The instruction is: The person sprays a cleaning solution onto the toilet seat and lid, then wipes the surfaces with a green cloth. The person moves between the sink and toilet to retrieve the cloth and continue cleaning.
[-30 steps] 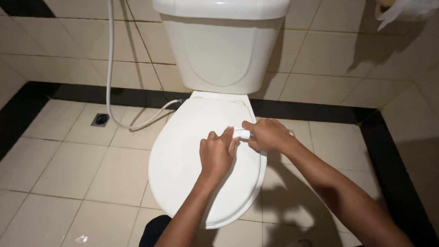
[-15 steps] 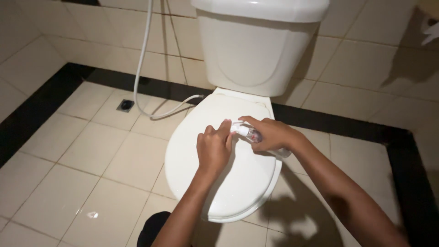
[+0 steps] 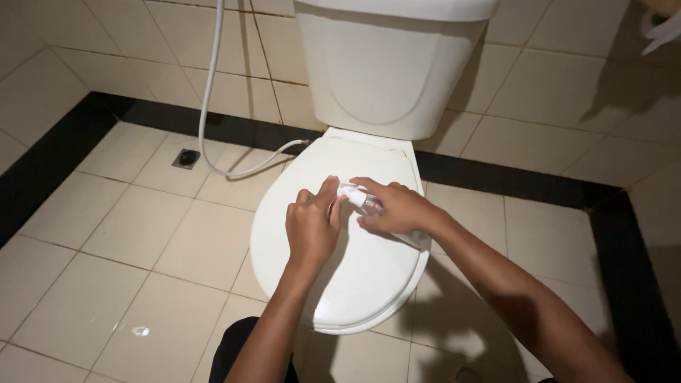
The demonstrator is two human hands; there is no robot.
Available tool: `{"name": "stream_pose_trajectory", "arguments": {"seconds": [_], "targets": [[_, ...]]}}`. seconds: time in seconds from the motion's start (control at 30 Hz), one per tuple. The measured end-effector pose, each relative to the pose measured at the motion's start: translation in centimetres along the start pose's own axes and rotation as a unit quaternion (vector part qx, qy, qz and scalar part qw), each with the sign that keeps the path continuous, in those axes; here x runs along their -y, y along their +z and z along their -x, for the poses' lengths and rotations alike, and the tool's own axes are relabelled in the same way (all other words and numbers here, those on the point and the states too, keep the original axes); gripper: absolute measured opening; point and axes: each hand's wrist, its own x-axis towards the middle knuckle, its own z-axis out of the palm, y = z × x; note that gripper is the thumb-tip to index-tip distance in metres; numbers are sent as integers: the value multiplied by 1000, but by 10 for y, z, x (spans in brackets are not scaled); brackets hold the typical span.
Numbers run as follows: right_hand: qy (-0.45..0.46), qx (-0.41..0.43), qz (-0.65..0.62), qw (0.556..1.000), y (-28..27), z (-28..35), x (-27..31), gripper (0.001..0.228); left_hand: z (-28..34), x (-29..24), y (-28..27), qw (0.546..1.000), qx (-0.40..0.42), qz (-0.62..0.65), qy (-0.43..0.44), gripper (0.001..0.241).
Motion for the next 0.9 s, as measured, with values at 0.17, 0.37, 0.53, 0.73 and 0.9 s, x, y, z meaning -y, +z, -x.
{"name": "stream_pose_trajectory", "arguments": {"seconds": [0.17,0.37,0.53,0.73,0.9], "targets": [[15,-41,9,999,12,7,-2,62,5,-6,-4,999,29,7,-25,37],[26,-42,8,999,13,21,12,52,15,-4,-8,999,28,25,-27,36],[-26,-48,-13,998,18,21,18,62,21,3,-15,1000,6,23,-11,38],[-30,-32,26,999,28,17,27,53,34,7,-33,1000,14,-8,-19,37],[-44,-6,59,997,38,14,42,44,47,16,-46,999,8,-12,-43,35]]}}
